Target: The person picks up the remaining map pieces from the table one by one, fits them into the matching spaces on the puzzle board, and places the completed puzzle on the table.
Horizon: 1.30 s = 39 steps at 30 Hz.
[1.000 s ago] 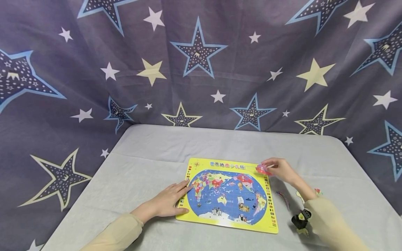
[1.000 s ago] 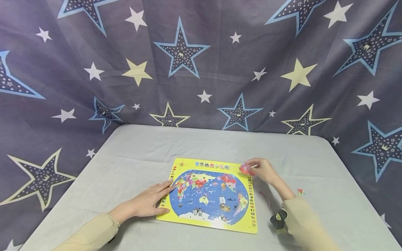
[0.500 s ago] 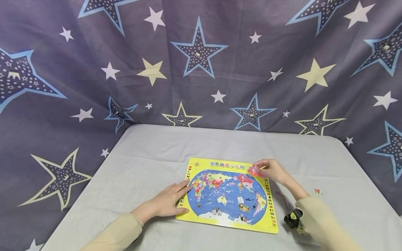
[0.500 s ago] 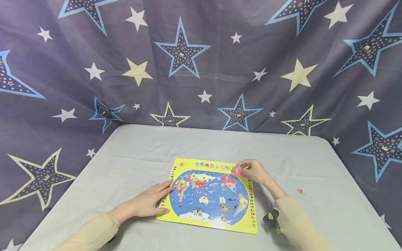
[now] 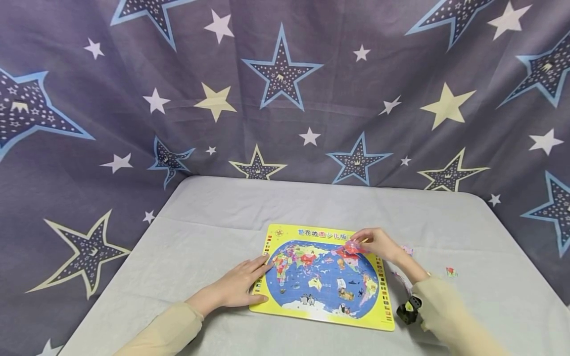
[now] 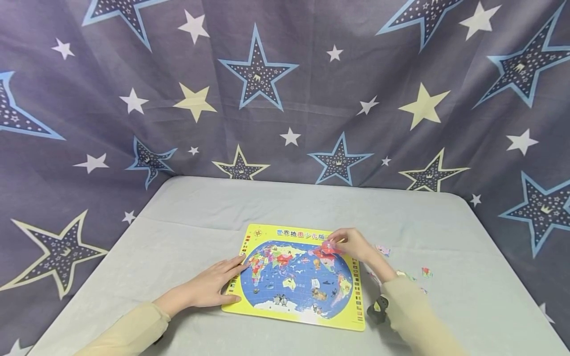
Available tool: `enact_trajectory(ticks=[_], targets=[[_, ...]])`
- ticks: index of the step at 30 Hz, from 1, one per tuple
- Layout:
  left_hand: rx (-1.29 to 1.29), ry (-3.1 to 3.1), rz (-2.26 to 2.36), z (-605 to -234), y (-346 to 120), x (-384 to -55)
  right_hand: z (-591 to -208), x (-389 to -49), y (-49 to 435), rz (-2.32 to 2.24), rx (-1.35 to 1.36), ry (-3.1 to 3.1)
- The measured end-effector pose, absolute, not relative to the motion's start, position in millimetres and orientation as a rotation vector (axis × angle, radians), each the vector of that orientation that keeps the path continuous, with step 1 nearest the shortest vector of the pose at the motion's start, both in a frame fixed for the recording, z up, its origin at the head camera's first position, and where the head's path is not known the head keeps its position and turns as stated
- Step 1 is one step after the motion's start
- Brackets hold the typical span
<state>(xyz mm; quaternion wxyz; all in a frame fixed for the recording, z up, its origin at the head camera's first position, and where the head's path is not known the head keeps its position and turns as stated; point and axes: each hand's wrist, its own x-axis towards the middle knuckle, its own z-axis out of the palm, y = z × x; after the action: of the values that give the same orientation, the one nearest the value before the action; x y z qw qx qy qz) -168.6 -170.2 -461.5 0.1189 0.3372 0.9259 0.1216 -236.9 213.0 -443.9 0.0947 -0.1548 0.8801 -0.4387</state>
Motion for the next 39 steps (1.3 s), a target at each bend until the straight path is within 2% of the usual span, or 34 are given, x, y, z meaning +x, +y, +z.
enact_trajectory(ticks=[39], targets=[[0.991, 2.711, 0.359, -462, -171, -169, -448, -233, 192, -1.227, -0.429, 2.620]])
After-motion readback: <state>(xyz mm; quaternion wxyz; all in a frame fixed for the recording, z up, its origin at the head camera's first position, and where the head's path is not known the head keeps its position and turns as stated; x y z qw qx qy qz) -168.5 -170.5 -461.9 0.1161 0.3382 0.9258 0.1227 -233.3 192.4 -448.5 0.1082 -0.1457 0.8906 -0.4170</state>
